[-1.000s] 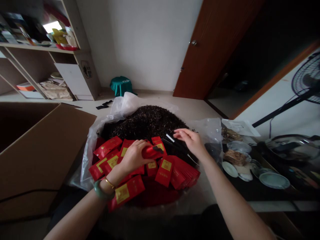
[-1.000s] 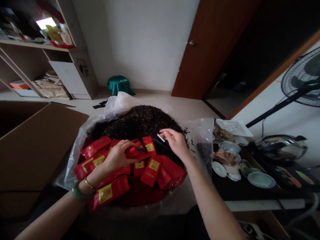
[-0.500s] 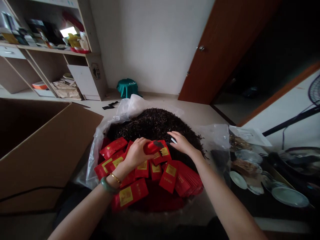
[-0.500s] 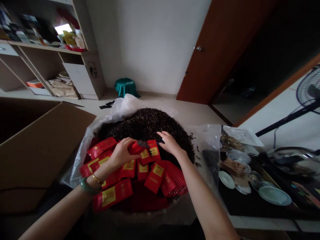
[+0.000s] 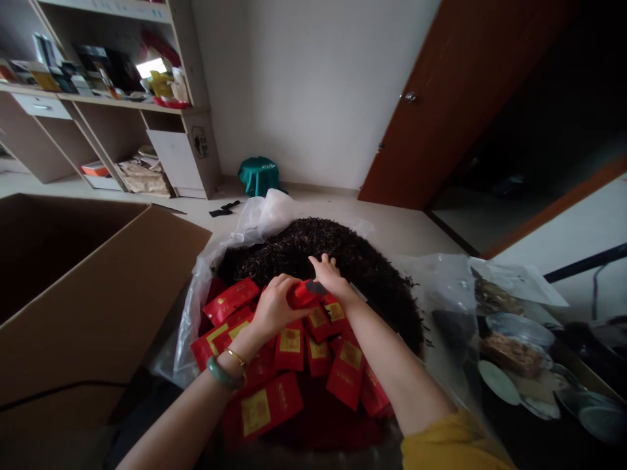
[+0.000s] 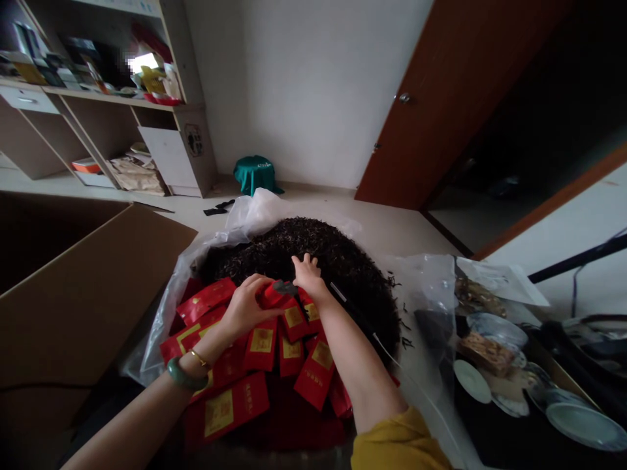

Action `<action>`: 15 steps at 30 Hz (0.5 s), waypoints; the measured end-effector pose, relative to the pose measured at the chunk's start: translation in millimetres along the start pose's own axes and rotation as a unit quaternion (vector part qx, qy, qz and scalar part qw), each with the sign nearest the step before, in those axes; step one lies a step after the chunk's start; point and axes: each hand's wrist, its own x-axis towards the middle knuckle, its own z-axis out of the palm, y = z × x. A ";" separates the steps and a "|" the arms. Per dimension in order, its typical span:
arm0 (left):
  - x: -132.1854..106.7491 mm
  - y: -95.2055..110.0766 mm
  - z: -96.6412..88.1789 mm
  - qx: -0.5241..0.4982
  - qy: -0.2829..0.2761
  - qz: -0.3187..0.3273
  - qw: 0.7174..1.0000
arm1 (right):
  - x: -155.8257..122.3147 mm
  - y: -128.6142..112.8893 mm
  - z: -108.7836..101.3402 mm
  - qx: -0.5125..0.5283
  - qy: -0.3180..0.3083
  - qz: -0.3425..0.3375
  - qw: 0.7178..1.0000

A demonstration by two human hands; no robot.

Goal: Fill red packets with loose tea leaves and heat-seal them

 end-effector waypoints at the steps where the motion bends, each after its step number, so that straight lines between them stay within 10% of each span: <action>1: 0.2 -0.9 0.3 -0.003 0.002 -0.001 1.000 | 1.5 -1.7 1.0 -0.001 -0.004 -0.001 1.000; 15: 4.0 -10.0 6.4 0.007 0.010 -0.044 0.999 | -13.9 13.5 -26.7 0.158 0.016 -0.094 0.983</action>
